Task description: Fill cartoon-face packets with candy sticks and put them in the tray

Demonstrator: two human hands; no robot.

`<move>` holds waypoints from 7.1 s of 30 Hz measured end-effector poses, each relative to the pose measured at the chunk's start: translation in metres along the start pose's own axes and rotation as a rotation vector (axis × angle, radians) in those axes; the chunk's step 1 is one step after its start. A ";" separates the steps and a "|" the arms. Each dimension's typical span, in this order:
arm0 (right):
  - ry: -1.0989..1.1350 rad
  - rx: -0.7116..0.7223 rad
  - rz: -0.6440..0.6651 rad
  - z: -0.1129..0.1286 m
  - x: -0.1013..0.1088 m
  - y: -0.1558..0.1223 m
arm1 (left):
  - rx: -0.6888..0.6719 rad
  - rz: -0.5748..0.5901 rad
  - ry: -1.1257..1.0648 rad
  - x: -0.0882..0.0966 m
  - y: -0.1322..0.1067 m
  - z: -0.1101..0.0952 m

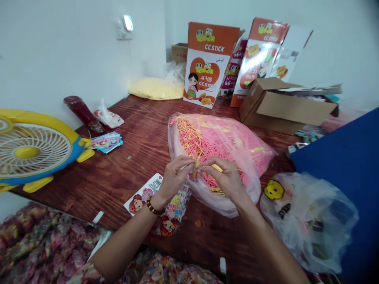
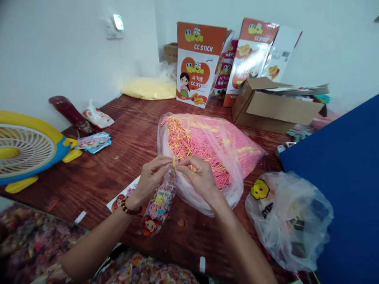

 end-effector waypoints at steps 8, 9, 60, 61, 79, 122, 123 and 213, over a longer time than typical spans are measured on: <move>-0.035 0.015 -0.060 -0.005 -0.002 0.005 | 0.001 -0.029 0.047 0.001 0.004 -0.006; -0.021 0.007 -0.075 -0.006 -0.002 0.006 | -0.005 -0.040 0.059 0.001 0.004 -0.006; -0.101 -0.310 0.315 -0.036 -0.046 -0.028 | 0.238 0.233 0.649 0.038 -0.043 0.017; -0.215 -0.341 0.366 -0.038 -0.055 -0.033 | 0.279 0.260 0.702 0.039 -0.050 0.023; -1.078 -0.502 0.369 -0.128 0.033 -0.002 | 0.384 0.147 1.223 0.056 -0.082 0.069; -0.422 -0.535 0.097 -0.145 0.030 0.001 | 0.725 0.051 0.720 0.125 -0.062 0.109; -0.345 -0.526 0.073 -0.146 0.029 0.001 | 0.713 0.050 0.681 0.128 -0.062 0.111; 0.400 -0.138 -0.094 -0.041 0.008 -0.023 | 0.224 0.503 0.172 -0.014 -0.010 0.030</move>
Point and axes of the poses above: each hand's wrist, its own y-axis towards the middle knuckle, its own x-axis out of the back of the hand, z = x × y, the point moved 2 cm from there along y, towards the middle knuckle, and after that the axes turned 9 degrees about z, right-handed, at the moved point
